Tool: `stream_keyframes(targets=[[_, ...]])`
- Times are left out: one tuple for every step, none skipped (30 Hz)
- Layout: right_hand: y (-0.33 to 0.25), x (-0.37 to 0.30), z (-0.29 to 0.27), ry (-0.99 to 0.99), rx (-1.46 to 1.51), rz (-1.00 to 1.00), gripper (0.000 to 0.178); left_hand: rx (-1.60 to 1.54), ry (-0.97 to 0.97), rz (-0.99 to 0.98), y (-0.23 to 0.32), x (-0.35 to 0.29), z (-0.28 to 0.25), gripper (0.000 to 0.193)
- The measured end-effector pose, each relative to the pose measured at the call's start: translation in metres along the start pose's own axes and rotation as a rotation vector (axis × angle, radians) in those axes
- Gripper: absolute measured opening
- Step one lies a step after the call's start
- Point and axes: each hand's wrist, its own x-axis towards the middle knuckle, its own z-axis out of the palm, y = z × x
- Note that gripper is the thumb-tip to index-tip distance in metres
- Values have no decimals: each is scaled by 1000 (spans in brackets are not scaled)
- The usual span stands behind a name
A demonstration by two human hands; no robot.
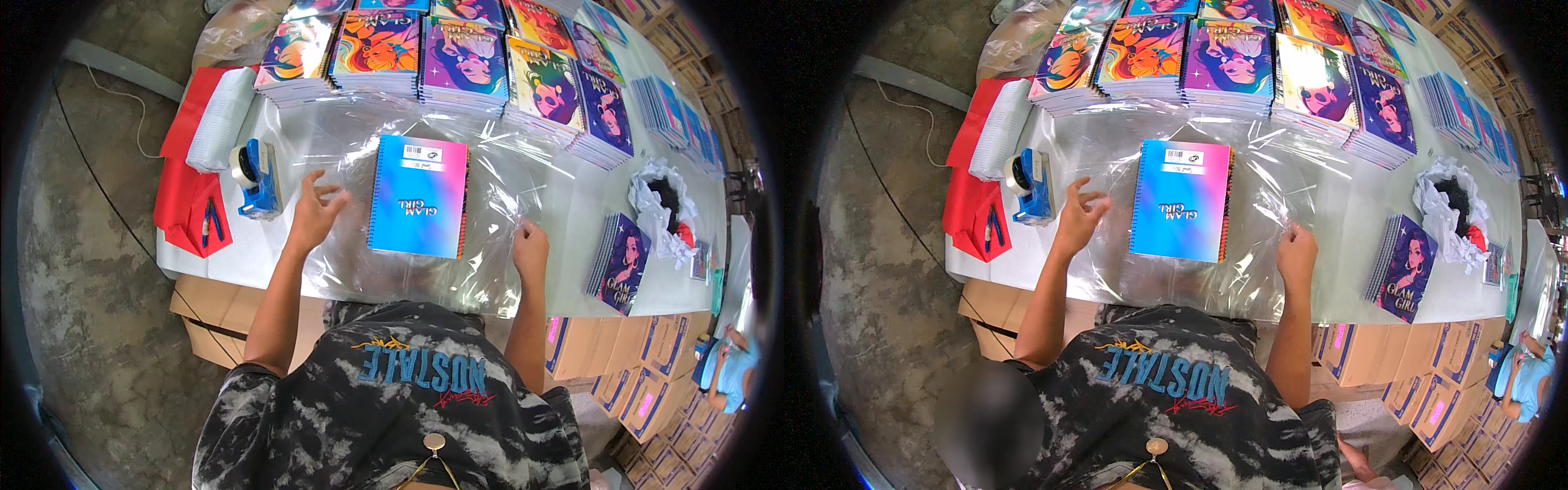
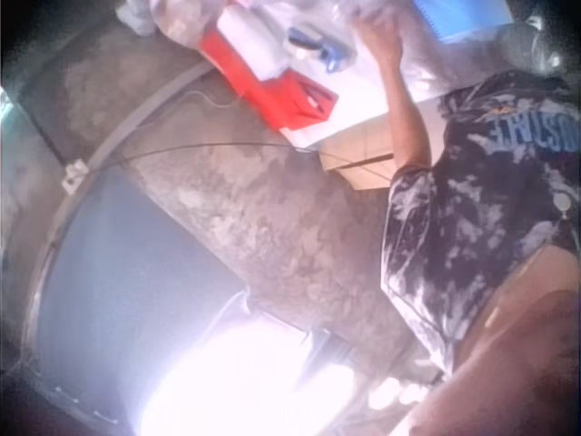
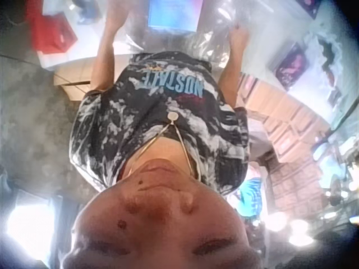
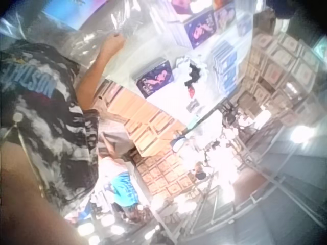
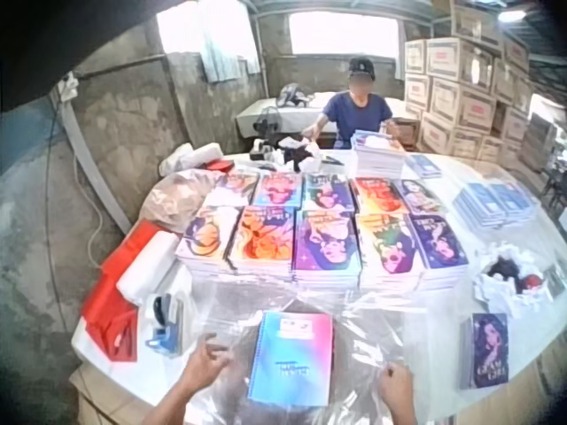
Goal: The person places spiral-bound notebooks into clear plastic sleeves on a table, folds the sleeves around the notebooks, and seals them with tape. The person repeats this process for multiple notebooks, stacking the wrapped items on the table.
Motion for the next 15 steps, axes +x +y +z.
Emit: stream_keyframes(targets=[[-9, 0, -4, -62, 7, 36, 60, 75, -102, -3, -5, 1, -3, 51], [-15, 1, -6, -123, 14, 72, 67, 150, -205, -6, -16, 5, -8, 58], [-13, 4, -3, -61, 62, 65, 70, 225, -312, -3, -19, 10, -11, 65], [-10, 7, 3, 3, 111, 58, 73, 173, -319, -22, -21, 17, -11, 68], [-7, 11, 6, 67, 159, 50, 76, 121, -326, -41, -22, 25, -11, 70], [-16, 12, 5, 92, 201, 41, 76, 70, -330, -66, -23, 33, -9, 72], [-34, 10, 2, 117, 241, 27, 76, -26, -314, -140, -18, 40, -8, 72], [-46, 11, 1, 142, 282, 13, 77, -18, -295, -166, -19, 53, -6, 72], [-48, 16, 3, 145, 281, 24, 74, -14, -284, -187, -21, 71, -1, 72], [-48, 23, 6, 147, 283, 33, 72, -8, -271, -207, -21, 86, 3, 72], [-48, 27, 8, 149, 285, 42, 70, -47, -257, -225, -22, 98, 7, 72], [-52, 27, 9, 185, 306, 59, 67, -84, -243, -244, -18, 107, 10, 71], [-58, 27, 9, 220, 328, 76, 65, -122, -229, -264, -16, 112, 13, 71], [-61, 27, 8, 255, 350, 92, 62, -224, -255, -227, -15, 113, 14, 71], [-58, 24, 3, 203, 306, 51, 59, -324, -291, -190, -4, 111, 14, 70]])
